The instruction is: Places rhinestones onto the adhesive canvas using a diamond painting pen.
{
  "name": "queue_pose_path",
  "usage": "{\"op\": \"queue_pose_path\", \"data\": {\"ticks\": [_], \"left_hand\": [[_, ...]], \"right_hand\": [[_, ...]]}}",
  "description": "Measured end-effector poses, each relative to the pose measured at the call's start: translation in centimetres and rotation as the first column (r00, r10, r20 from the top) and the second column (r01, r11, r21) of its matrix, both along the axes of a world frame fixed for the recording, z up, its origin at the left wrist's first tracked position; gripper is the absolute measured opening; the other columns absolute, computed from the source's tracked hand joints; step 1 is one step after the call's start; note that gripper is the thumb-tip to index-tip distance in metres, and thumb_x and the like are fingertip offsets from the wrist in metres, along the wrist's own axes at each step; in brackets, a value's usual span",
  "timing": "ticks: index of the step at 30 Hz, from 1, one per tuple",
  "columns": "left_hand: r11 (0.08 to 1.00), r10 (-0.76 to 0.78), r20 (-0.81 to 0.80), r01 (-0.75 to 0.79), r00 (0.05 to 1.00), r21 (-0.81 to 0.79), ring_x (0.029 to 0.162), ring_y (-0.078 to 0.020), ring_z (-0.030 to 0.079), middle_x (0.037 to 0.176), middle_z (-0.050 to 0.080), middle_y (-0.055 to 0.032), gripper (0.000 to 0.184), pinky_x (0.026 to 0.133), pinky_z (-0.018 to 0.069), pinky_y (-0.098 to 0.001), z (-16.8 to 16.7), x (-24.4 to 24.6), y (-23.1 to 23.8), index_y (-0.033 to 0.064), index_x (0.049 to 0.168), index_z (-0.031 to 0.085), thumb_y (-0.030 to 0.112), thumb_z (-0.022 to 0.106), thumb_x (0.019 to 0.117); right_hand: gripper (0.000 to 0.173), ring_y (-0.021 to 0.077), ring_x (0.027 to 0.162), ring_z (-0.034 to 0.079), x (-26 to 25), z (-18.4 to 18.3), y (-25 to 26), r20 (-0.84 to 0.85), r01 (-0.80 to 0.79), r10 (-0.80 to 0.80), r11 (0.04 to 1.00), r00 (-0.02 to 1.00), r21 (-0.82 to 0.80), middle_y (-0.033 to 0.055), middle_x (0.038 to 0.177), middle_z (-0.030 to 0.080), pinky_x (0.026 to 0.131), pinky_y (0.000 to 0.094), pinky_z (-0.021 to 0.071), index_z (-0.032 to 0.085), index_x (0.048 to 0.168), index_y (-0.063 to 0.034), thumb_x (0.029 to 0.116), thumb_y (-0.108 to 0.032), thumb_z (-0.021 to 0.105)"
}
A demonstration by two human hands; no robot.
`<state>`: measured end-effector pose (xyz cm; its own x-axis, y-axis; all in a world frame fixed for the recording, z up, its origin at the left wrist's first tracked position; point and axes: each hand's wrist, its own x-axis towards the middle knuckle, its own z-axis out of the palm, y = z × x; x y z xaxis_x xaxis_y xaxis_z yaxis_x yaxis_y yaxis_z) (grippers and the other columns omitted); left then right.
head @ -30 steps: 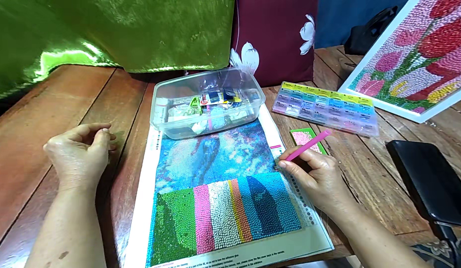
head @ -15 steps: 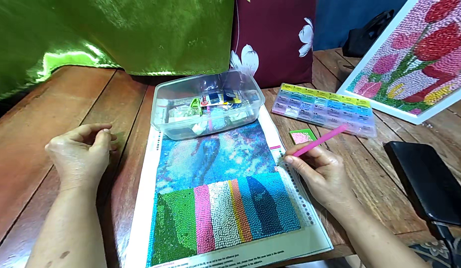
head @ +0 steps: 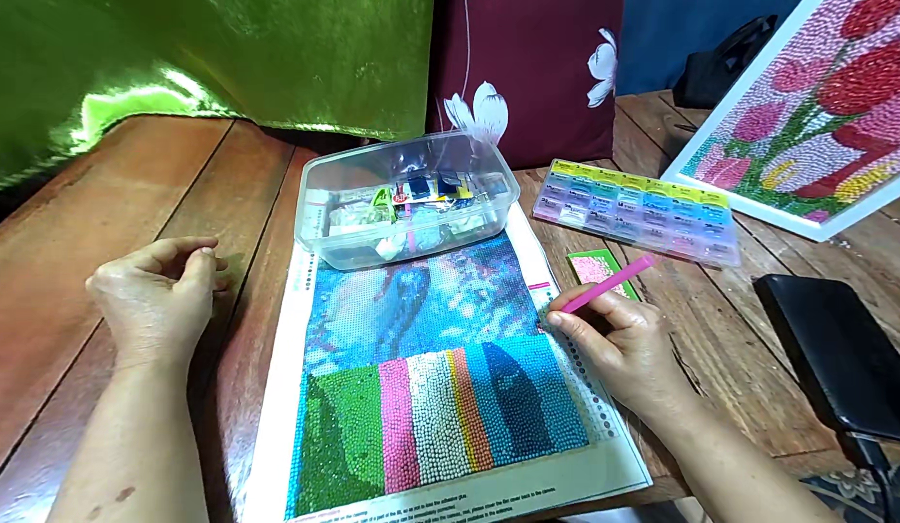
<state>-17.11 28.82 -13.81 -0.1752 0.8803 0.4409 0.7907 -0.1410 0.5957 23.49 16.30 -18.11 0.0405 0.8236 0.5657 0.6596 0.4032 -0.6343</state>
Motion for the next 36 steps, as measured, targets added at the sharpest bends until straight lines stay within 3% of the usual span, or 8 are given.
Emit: {"op": "queue_pose_path", "data": {"ticks": [10,14,36], "left_hand": [[1.0,0.005,-0.004,-0.005,1.0,0.002,0.067,-0.0131,0.06,0.09,0.069,-0.0176,0.032,0.068,0.0521,-0.0348,-0.02,0.06,-0.06,-0.0046,0.116,0.067,0.017,0.048,0.1019],[1.0,-0.011,-0.011,0.011,1.0,-0.014,0.071,-0.0199,0.063,0.093,0.069,-0.022,0.033,0.072,0.0534,-0.0419,0.0,-0.14,-0.06,-0.0073,0.119,0.066,0.015,0.047,0.1036],[1.0,-0.012,-0.01,0.012,1.0,0.014,0.068,-0.0144,0.06,0.09,0.069,-0.0196,0.034,0.068,0.0516,-0.0366,-0.02,0.13,-0.14,-0.0066,0.116,0.067,0.017,0.047,0.1013]], "right_hand": [[0.013,-0.0068,0.07,0.056,-0.01,0.13,0.01,-0.021,-0.024,0.024,1.0,0.999,0.018,-0.0033,0.08,0.065,0.066,0.0066,0.0462,0.072,0.093,-0.0053,0.0931,-0.015,0.064],[0.013,-0.0054,0.071,0.057,0.06,0.0,0.07,-0.005,-0.024,0.024,1.0,1.0,0.013,-0.0037,0.08,0.065,0.068,0.0083,0.0466,0.072,0.093,-0.0065,0.0937,-0.017,0.063],[0.012,-0.0053,0.072,0.055,-0.16,0.19,-0.14,0.005,-0.014,0.014,1.0,1.0,-0.018,-0.0038,0.081,0.065,0.068,0.0076,0.0453,0.071,0.093,-0.0067,0.0936,-0.015,0.062]]}}
